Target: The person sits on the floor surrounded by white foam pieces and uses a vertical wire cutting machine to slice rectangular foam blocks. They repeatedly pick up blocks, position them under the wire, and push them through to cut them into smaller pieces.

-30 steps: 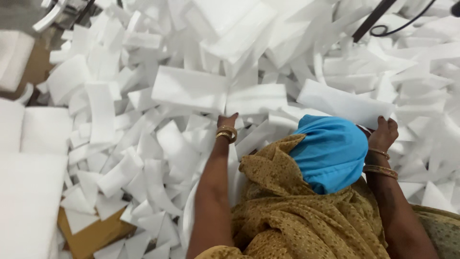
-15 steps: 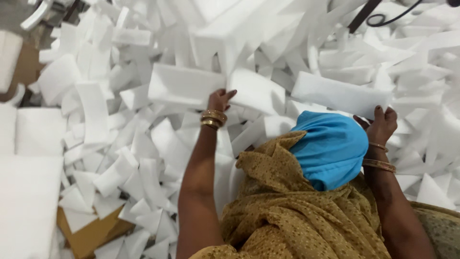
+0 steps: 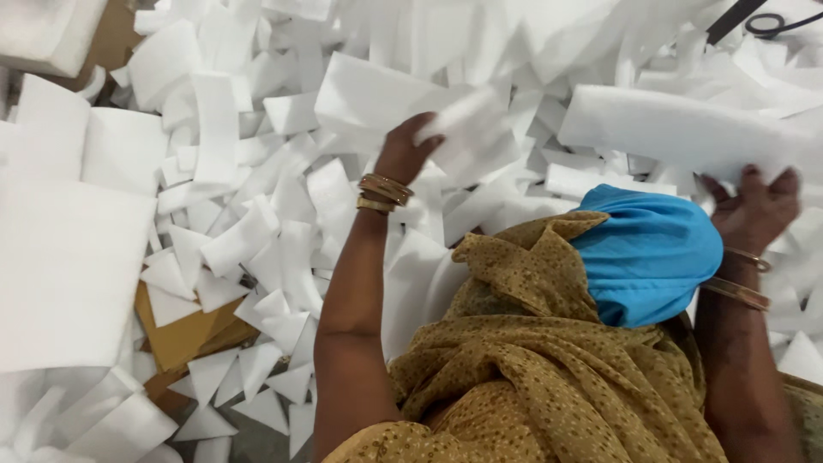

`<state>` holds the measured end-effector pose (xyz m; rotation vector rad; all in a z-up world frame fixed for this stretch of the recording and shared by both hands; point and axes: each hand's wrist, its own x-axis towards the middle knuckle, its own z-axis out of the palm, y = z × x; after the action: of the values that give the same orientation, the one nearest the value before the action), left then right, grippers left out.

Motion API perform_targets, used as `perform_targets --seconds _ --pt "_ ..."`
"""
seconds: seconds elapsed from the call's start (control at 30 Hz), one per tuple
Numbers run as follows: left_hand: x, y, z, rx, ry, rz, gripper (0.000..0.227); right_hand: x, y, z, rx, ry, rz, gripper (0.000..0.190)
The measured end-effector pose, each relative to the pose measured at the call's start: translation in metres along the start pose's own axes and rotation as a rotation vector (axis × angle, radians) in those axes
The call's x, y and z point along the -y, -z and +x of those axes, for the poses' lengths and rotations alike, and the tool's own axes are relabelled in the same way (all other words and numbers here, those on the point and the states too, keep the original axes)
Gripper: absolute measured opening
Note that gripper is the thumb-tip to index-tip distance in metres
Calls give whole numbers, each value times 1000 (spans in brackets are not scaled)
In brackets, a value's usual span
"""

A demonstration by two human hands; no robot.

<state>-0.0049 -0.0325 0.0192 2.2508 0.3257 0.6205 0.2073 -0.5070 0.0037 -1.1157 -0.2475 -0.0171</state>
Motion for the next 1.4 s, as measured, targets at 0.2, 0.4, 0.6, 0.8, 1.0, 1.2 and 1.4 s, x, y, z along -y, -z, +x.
perform_targets --seconds 0.2,0.4,0.6,0.8,1.0,1.2,1.4 --pt "-116 17 35 19 -189 13 45 114 -103 -11 492 142 -461 37" --pt "-186 19 15 158 -309 34 46 104 -177 -1 882 310 -860 33" --pt "-70 26 -55 -12 -25 -147 78 77 -191 -15 911 447 -874 40" --pt "32 -25 -196 604 787 489 95 80 -178 -25 694 332 -655 36" --pt "69 -73 -187 597 741 439 90 71 -146 -26 605 357 -752 38" --pt "10 -47 -62 -81 169 53 85 101 -123 -36 326 584 -620 34" --pt "-198 13 41 -125 -340 -215 58 186 -89 -64 -88 1009 -974 42"
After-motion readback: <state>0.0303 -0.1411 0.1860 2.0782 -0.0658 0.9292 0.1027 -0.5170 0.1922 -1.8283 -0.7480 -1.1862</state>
